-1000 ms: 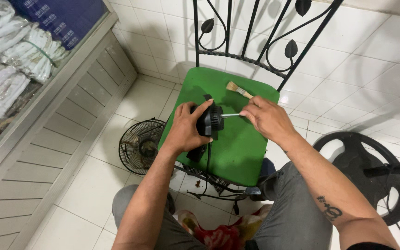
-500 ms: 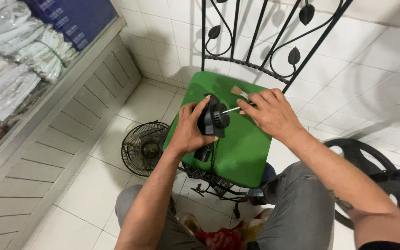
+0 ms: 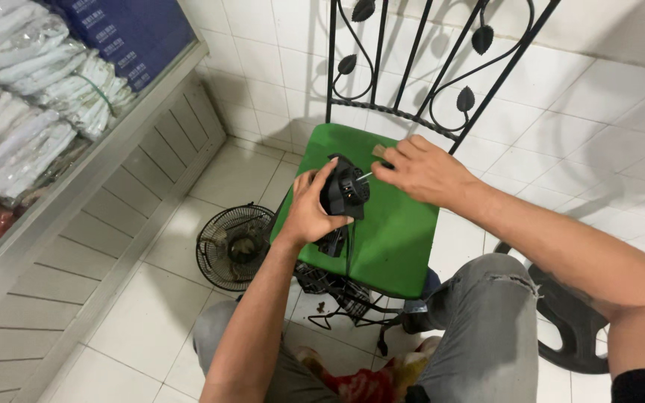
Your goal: The person disassembles a standing electric fan by removing the front grille and motor housing, then reassembles the components. They use a screwdriver to loosen and tighten screws on the motor housing and grille.
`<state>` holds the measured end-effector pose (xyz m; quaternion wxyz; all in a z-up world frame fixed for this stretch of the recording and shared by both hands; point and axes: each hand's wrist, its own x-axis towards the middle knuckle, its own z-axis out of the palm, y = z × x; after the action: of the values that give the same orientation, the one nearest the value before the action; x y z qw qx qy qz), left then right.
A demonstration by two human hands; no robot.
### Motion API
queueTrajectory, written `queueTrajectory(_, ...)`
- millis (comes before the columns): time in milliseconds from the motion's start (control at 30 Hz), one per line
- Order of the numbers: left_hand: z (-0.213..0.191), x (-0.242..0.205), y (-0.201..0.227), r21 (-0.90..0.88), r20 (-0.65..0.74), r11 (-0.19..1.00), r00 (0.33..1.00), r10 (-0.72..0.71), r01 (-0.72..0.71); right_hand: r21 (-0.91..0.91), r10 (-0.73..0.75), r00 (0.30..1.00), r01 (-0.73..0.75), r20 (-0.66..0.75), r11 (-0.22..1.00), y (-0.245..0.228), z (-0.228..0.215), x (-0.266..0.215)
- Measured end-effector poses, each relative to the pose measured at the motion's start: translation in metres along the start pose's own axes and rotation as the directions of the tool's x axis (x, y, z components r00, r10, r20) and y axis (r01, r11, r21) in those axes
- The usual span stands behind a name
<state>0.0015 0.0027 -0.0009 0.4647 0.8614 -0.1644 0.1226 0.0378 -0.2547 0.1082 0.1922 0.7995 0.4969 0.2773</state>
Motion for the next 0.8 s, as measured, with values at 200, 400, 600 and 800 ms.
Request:
queueTrajectory(200,-0.001,0.001,-0.011,-0.057,-0.035,0.997,0.998,-0.051,0.049,-0.16,-0.273,0.956,0.254,-0.112,0.954,0.012,0.009,0.013)
queueTrajectory(400,0.001,0.0,-0.02,-0.099,-0.062,0.994,0.997,-0.041,0.034,0.021,-0.175,0.983,0.174,0.062,0.985,0.015,0.012,0.03)
queueTrajectory(600,-0.001,0.001,-0.014,-0.107,0.003,0.982,0.987,-0.159,0.158,0.214,0.052,0.963,-0.111,0.263,0.97,0.01,0.001,0.047)
queueTrajectory(800,0.0,0.001,-0.013,-0.114,-0.014,0.985,0.991,-0.134,0.132,0.261,0.163,0.822,-0.351,0.546,0.899,0.01,-0.012,0.066)
